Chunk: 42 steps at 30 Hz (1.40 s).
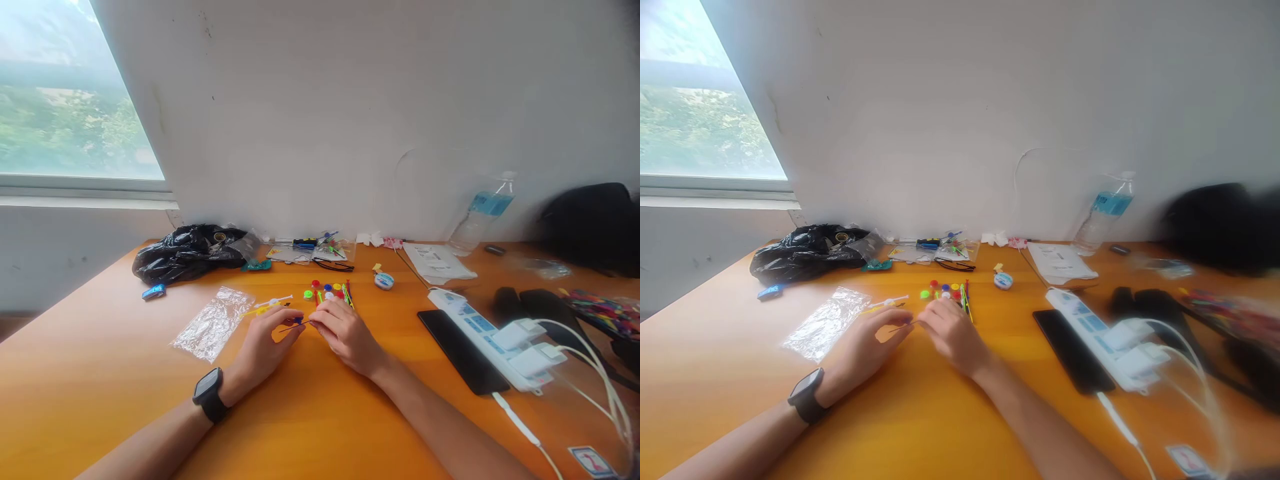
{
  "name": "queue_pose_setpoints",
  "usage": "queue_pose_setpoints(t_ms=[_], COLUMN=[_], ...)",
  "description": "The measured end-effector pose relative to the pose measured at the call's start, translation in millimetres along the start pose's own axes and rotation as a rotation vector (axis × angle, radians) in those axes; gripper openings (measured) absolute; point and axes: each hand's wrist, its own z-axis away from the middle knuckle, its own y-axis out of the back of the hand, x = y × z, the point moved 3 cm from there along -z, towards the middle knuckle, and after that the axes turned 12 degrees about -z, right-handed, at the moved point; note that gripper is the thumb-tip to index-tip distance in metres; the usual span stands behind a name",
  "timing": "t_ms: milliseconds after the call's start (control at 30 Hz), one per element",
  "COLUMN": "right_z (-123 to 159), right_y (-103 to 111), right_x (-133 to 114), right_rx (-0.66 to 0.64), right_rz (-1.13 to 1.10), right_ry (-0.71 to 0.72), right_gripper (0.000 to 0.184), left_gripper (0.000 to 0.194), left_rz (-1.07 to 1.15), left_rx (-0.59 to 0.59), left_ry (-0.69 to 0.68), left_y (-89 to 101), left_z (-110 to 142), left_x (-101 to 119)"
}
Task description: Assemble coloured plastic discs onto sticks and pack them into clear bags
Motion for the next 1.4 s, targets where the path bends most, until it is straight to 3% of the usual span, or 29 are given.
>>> queue_pose_setpoints(t_ms=[267, 433, 633, 867, 1033, 1133, 1267, 1400], right_z=[2.2, 1.0, 0.2, -1.1, -2.4, -2.8, 0.9, 3.6], right_y=[-3.8, -3.1, -3.4, -2.9, 0.8, 7.0, 6.8, 2.1], right_x=[2.1, 1.0, 4.5, 13.3, 12.0, 6.0, 7.2, 15.2], right_rx=[0.014, 0.008, 0.035, 0.148, 0.165, 0.157, 0.088, -0.015], right_rz=[-0.013, -0.055, -0.269, -0.503, -0.556, -0.505, -0.614, -0.734], right_ry=[-0.030, -0.027, -0.070, -0.199, -0.264, -0.300, -0.426, -0.582], right_gripper=[0.017, 0.017, 0.018, 0.020, 0.022, 0.036, 0.048, 0.080], left_gripper=[0.017, 0.012, 0.012, 0.025, 0.020, 0.020, 0.022, 0.024], left_rz=[-0.089, -0.105, -0.059, 0.283, 0.479, 0.505, 0.552, 0.585], left_rx=[0.013, 0.013, 0.069, -0.083, -0.165, -0.127, -0.071, -0.037], left_ry=[-0.137, -0.151, -0.187, -0.073, 0.008, 0.064, 0.073, 0.103], left_y=[-1.6, 0.9, 4.0, 8.1, 7.1, 8.5, 8.1, 1.4], left_z=[0.5, 0.1, 1.6, -1.4, -5.5, -6.7, -6.4, -3.7], left_x=[0.5, -1.6, 0.2, 15.3, 14.4, 9.6, 5.4, -2.7])
